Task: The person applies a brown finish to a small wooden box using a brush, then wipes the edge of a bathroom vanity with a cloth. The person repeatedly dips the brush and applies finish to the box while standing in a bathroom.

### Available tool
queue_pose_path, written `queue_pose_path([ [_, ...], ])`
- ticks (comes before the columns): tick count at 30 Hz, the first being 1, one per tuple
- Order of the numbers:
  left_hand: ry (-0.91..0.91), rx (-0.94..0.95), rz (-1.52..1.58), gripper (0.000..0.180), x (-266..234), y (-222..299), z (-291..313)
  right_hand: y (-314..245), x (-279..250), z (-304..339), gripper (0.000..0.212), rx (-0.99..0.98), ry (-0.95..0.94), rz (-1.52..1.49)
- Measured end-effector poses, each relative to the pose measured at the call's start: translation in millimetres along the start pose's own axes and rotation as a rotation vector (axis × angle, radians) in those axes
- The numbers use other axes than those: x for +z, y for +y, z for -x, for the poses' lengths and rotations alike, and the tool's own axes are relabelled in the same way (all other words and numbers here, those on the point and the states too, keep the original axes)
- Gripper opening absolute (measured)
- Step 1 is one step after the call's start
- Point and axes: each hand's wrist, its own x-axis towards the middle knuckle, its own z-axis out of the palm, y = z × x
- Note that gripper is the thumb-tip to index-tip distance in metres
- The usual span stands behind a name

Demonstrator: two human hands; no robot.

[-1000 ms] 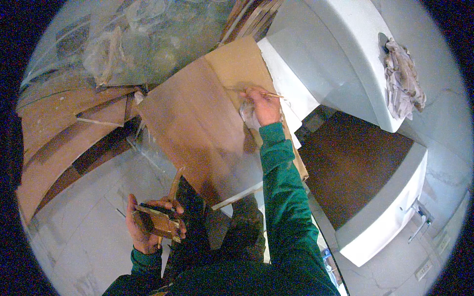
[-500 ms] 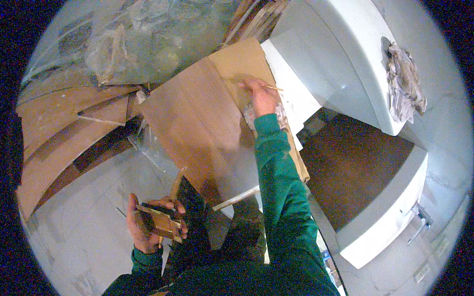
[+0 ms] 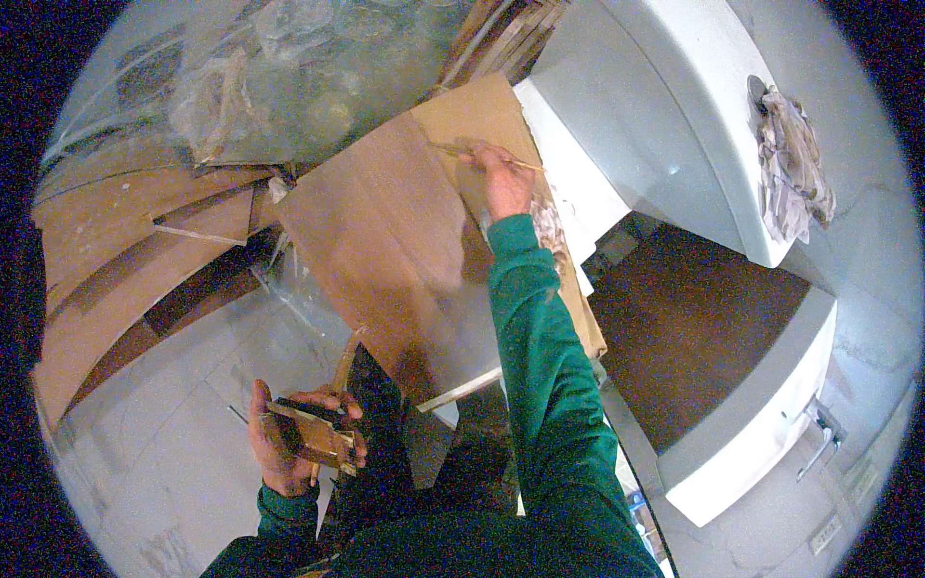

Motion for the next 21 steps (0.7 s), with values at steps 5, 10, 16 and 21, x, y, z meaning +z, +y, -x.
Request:
queue_pose_path([
  [5,0.024,-0.009,0.015,0.090,-0.9,-0.6,0.7,3.3,-7.3,1.5,0.032,-0.105,-0.059,0.099],
  [10,0.028,-0.012,0.009,0.090,-0.6,0.6,-0.7,-0.3,-11.2,2.0,0.031,-0.015,-0.033,0.115],
  [16,0.040,-0.018,-0.009,0.089,2.0,0.8,-1.4,-0.8,6.9,-7.6,0.029,-0.008,0.001,0.044],
  [21,0.036,-0.011,-0.005,0.088,3.1,0.6,-1.4,1.8,14.4,-13.3,0.026,-0.022,0.002,-0.127],
])
